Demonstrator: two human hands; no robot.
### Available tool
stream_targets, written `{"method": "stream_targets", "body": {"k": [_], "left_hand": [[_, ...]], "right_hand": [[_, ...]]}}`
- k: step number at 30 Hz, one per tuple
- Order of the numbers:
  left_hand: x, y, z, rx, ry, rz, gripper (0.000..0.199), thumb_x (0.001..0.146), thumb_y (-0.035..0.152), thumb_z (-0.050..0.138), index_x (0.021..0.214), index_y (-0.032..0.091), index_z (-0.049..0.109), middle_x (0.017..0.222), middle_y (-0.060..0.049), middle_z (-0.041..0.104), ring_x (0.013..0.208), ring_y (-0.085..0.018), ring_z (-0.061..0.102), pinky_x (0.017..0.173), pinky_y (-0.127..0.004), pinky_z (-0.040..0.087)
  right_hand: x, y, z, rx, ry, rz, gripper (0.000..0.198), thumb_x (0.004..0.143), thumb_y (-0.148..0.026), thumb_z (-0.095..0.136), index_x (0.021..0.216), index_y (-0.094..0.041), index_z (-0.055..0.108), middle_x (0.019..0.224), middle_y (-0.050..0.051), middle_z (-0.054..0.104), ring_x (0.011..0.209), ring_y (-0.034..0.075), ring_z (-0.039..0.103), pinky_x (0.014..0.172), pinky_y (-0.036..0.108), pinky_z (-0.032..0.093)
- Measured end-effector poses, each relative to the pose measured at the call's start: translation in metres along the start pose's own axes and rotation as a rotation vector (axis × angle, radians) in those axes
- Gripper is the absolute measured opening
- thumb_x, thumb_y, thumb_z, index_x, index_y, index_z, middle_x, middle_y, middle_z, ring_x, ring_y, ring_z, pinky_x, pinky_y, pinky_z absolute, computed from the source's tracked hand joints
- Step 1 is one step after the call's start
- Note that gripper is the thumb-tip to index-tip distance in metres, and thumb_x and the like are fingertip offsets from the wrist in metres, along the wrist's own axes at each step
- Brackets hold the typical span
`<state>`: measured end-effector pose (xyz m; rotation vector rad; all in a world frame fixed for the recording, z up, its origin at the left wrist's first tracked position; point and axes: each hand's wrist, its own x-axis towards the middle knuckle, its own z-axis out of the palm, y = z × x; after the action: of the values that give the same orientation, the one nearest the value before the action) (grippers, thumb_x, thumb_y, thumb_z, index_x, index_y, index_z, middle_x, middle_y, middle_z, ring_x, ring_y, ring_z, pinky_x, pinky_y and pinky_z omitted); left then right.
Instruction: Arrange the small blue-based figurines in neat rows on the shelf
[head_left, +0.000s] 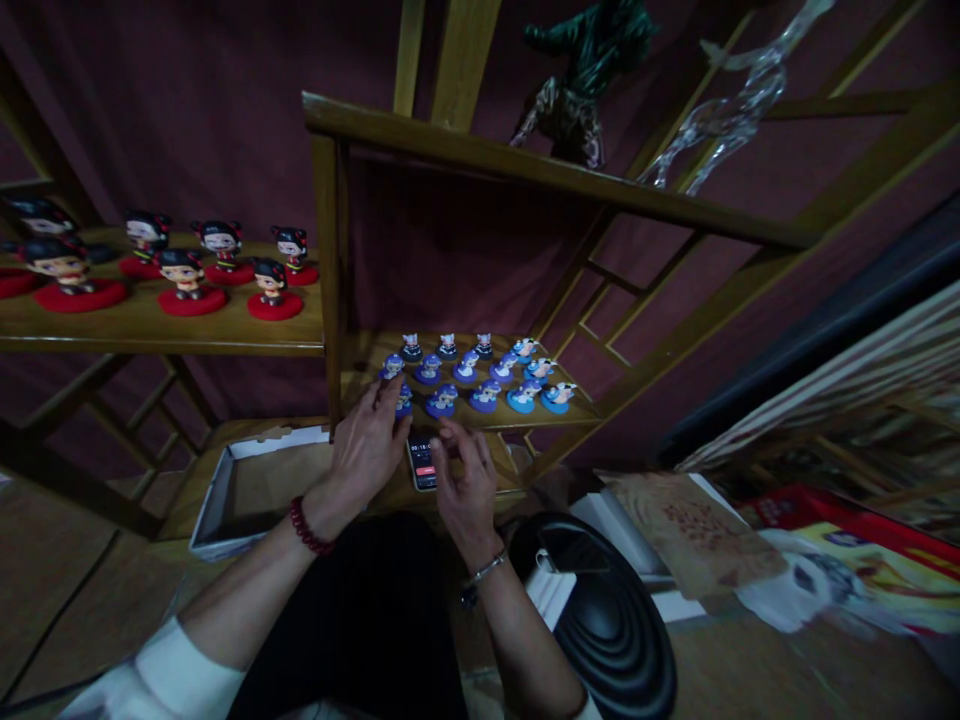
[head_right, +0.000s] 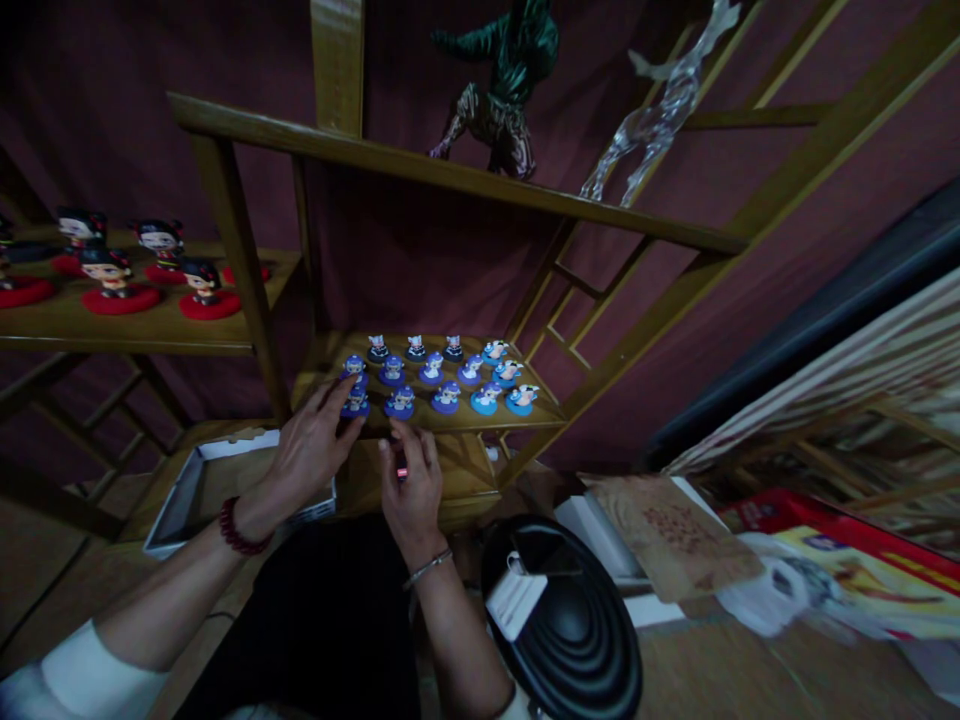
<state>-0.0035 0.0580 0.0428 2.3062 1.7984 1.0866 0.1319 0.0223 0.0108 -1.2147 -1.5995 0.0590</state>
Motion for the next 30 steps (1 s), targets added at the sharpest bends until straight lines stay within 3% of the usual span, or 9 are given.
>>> {"method": "stream_targets", "body": {"k": [5,9,14,19,23,30], "left_hand": [[0.008,0.002,0.003,0.121,-0.078,-0.018,0.046,0.088,0.022,0.045,0.133,0.014,0.039,0.121,-0.013,0.057,0.096,-0.024,0.063,0.077,-0.033,0.051],[0.011,0.001,0.003,0.125,-0.098,-0.012,0.040,0.089,0.021,0.044,0.129,0.015,0.043,0.113,-0.011,0.062,0.090,-0.022,0.064,0.073,-0.031,0.051],[0.010,0.000,0.004,0.129,-0.076,-0.010,0.039,0.089,0.022,0.042,0.128,0.016,0.044,0.117,-0.010,0.060,0.093,-0.022,0.064,0.073,-0.032,0.052],[0.010,0.000,0.007,0.120,-0.047,0.009,0.039,0.089,0.020,0.042,0.128,0.015,0.043,0.120,-0.011,0.059,0.098,-0.023,0.062,0.076,-0.032,0.052],[0.011,-0.001,0.007,0.112,-0.050,0.005,0.040,0.088,0.019,0.042,0.128,0.015,0.042,0.122,-0.011,0.057,0.097,-0.022,0.062,0.077,-0.032,0.052],[0.012,-0.003,0.009,0.079,-0.053,-0.007,0.044,0.088,0.020,0.043,0.132,0.018,0.038,0.125,-0.010,0.055,0.098,-0.022,0.062,0.077,-0.031,0.052]], "right_hand": [[0.013,0.008,-0.006,-0.065,0.059,0.064,0.030,0.087,-0.031,0.049,0.114,-0.019,0.055,0.085,0.004,0.059,0.074,0.015,0.056,0.072,0.031,0.050],[0.021,0.018,-0.006,-0.101,0.068,0.134,0.039,0.085,-0.036,0.052,0.119,-0.017,0.050,0.094,0.008,0.057,0.080,0.017,0.056,0.077,0.036,0.050],[0.030,0.025,-0.001,-0.010,0.021,0.200,0.049,0.084,-0.038,0.054,0.127,-0.019,0.043,0.115,0.011,0.055,0.071,0.013,0.057,0.075,0.032,0.051],[0.039,0.023,0.000,-0.032,-0.026,0.239,0.052,0.080,-0.039,0.058,0.127,-0.019,0.045,0.109,0.010,0.062,0.064,0.013,0.057,0.068,0.031,0.051],[0.046,0.024,0.002,-0.016,-0.078,0.241,0.054,0.079,-0.039,0.058,0.128,-0.022,0.044,0.116,0.009,0.061,0.069,0.014,0.060,0.068,0.030,0.050],[0.056,0.024,0.006,-0.183,-0.174,0.235,0.043,0.079,-0.040,0.057,0.117,-0.020,0.055,0.096,0.006,0.069,0.066,0.015,0.060,0.064,0.029,0.047]]}}
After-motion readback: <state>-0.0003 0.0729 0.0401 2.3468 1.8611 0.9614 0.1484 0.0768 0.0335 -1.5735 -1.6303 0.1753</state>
